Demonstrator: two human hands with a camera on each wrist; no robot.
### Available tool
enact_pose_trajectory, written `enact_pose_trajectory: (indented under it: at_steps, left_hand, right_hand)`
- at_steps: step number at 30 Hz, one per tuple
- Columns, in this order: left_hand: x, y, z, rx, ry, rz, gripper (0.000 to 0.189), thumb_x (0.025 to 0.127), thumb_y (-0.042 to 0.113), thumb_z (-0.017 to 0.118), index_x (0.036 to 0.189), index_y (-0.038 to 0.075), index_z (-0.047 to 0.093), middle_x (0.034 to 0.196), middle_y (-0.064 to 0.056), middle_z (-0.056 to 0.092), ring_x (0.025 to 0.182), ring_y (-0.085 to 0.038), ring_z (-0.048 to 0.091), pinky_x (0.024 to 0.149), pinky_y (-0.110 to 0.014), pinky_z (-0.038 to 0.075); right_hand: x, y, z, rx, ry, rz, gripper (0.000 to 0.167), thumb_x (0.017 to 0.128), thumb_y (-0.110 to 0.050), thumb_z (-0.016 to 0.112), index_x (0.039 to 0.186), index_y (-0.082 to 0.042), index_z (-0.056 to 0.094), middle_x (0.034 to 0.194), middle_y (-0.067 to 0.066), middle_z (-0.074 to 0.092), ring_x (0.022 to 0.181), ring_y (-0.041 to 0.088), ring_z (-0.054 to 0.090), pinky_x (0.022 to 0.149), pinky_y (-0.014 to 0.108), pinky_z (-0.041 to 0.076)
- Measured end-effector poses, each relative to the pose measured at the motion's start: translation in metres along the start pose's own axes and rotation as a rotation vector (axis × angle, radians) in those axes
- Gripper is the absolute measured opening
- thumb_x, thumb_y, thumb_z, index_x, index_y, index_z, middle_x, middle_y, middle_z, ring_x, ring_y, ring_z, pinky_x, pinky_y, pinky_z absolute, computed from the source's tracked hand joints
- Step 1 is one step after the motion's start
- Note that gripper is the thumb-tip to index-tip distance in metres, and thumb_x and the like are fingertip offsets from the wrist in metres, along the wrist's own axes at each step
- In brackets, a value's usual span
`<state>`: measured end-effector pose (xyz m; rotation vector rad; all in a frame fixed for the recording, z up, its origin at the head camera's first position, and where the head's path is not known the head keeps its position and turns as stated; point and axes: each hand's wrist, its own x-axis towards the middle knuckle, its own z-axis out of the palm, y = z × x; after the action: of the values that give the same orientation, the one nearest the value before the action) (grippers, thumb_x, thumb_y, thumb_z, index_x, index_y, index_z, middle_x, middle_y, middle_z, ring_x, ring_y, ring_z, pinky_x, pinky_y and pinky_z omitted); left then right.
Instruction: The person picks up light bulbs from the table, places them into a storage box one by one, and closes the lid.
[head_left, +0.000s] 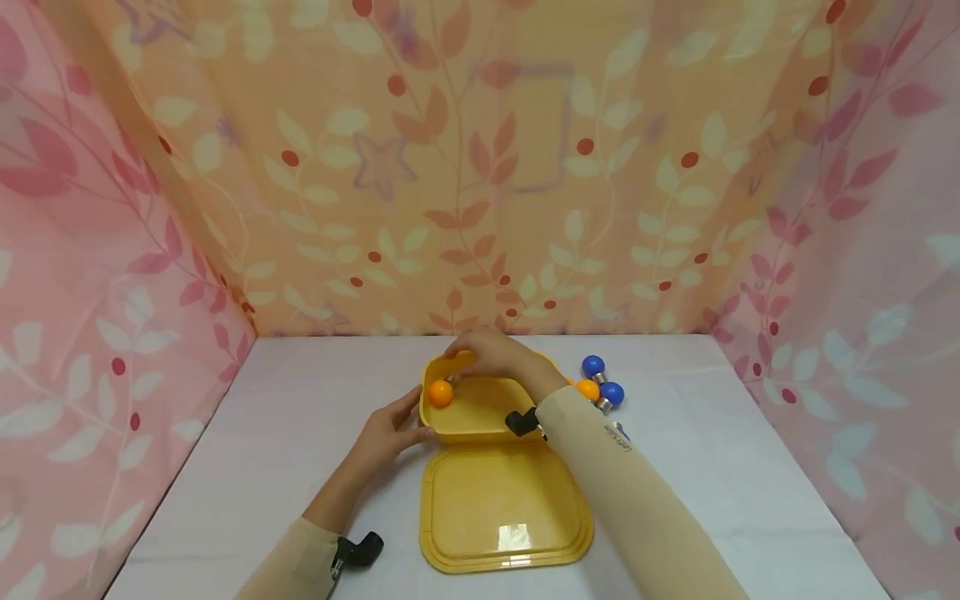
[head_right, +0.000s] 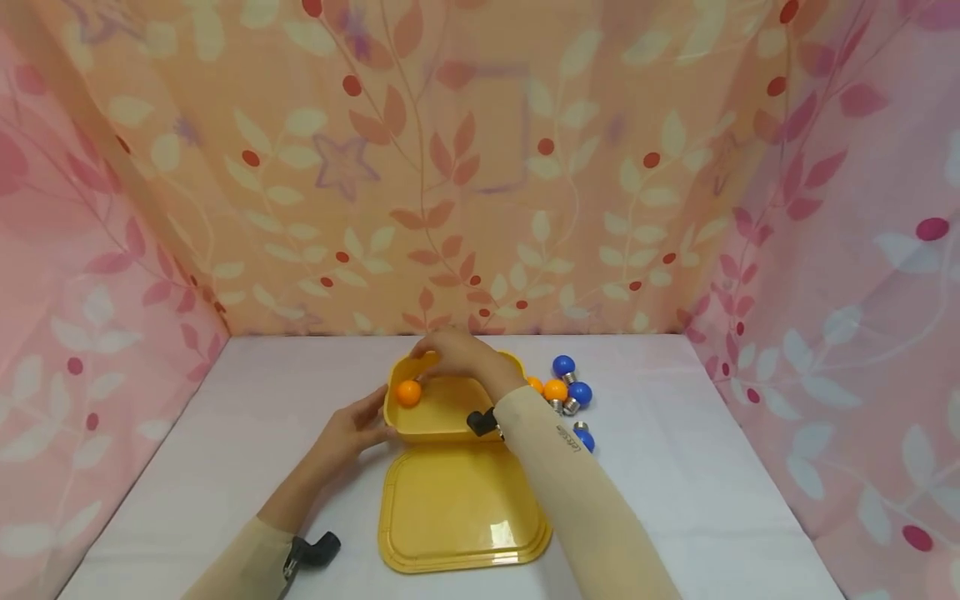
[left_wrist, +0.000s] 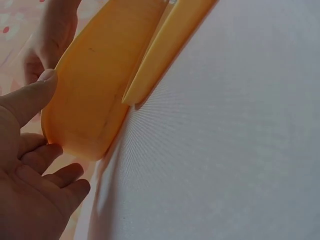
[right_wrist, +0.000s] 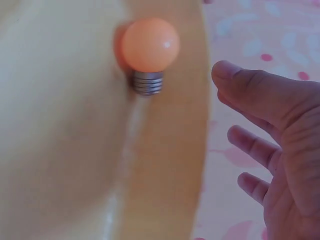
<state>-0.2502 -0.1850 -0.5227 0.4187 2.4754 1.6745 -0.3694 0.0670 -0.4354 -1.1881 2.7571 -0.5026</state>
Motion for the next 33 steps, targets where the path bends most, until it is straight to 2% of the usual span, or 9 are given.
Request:
enact_pose_trajectory:
  at_steps: [2,4,9,16,21,26,28,31,33]
  left_hand:
    - [0.001,-0.001,0.0,-0.001,-0.004,0.009,0.083,0.089,0.025,0.083,0.16,0.021,0.039,0.163,-0.004,0.039,0.151,-0.029,0.035,0.122,-0.048,0.032]
    - [0.002,-0.003,0.0,-0.002,-0.007,0.021,0.083,0.089,0.024,0.082,0.16,0.02,0.038,0.163,-0.004,0.038,0.152,-0.029,0.034,0.121,-0.047,0.032]
    - [0.002,-0.013,0.001,-0.008,0.034,0.054,0.081,0.088,0.025,0.083,0.158,0.023,0.041,0.162,0.0,0.042,0.15,-0.028,0.038,0.121,-0.048,0.034]
    - [0.0,-0.029,0.012,-0.046,0.041,0.072,0.08,0.087,0.037,0.083,0.157,0.028,0.044,0.16,0.009,0.043,0.15,-0.02,0.037,0.121,-0.041,0.033]
    - [0.0,-0.03,0.014,-0.022,0.058,0.102,0.08,0.086,0.04,0.083,0.156,0.028,0.045,0.159,0.007,0.045,0.149,-0.019,0.039,0.12,-0.04,0.034]
    - [0.001,-0.026,0.011,0.003,0.113,0.128,0.081,0.084,0.038,0.084,0.155,0.027,0.047,0.158,0.003,0.047,0.147,-0.023,0.043,0.118,-0.039,0.036]
    - [0.0,-0.025,0.011,-0.001,0.113,0.127,0.081,0.084,0.038,0.084,0.155,0.027,0.047,0.159,0.003,0.047,0.147,-0.024,0.043,0.118,-0.039,0.036]
    - [-0.002,-0.026,0.012,-0.013,0.089,0.089,0.081,0.084,0.04,0.084,0.155,0.03,0.047,0.158,0.007,0.046,0.147,-0.021,0.042,0.118,-0.038,0.036]
    - [-0.003,-0.027,0.014,-0.01,0.077,0.089,0.08,0.084,0.04,0.083,0.155,0.03,0.047,0.159,0.007,0.046,0.148,-0.021,0.042,0.118,-0.039,0.036]
  right_hand:
    - [-0.005,-0.002,-0.008,0.012,0.018,-0.002,0.039,0.09,-0.029,0.081,0.128,-0.02,0.073,0.128,-0.007,0.07,0.131,0.021,0.051,0.121,0.052,0.029]
    - [-0.013,-0.004,-0.014,0.029,0.035,0.004,0.038,0.092,-0.027,0.079,0.129,-0.02,0.072,0.13,-0.006,0.069,0.134,0.022,0.049,0.121,0.052,0.03]
    - [-0.038,-0.006,-0.024,0.039,0.119,0.015,0.038,0.093,-0.028,0.078,0.13,-0.021,0.071,0.133,-0.004,0.064,0.132,0.021,0.05,0.114,0.046,0.044]
    - [-0.1,-0.004,-0.014,0.136,0.259,0.053,0.043,0.09,-0.03,0.081,0.131,-0.02,0.07,0.132,-0.003,0.068,0.136,0.027,0.048,0.122,0.056,0.029]
    - [-0.141,-0.001,-0.007,0.142,0.344,0.091,0.046,0.089,-0.03,0.082,0.133,-0.021,0.07,0.132,-0.002,0.068,0.133,0.027,0.051,0.117,0.059,0.034]
    - [-0.166,0.005,-0.009,0.135,0.446,0.091,0.048,0.086,-0.025,0.085,0.131,-0.019,0.07,0.13,-0.001,0.069,0.13,0.027,0.053,0.113,0.058,0.038]
    - [-0.177,0.008,-0.009,0.13,0.478,0.112,0.048,0.085,-0.023,0.086,0.13,-0.018,0.071,0.129,0.0,0.069,0.13,0.028,0.052,0.113,0.059,0.036]
    - [-0.196,0.013,-0.004,0.148,0.524,0.187,0.048,0.084,-0.022,0.087,0.129,-0.018,0.071,0.129,0.0,0.069,0.13,0.028,0.052,0.113,0.062,0.035]
    - [-0.206,0.016,-0.003,0.165,0.553,0.231,0.049,0.084,-0.021,0.087,0.13,-0.018,0.071,0.129,0.001,0.069,0.13,0.028,0.053,0.113,0.061,0.037]
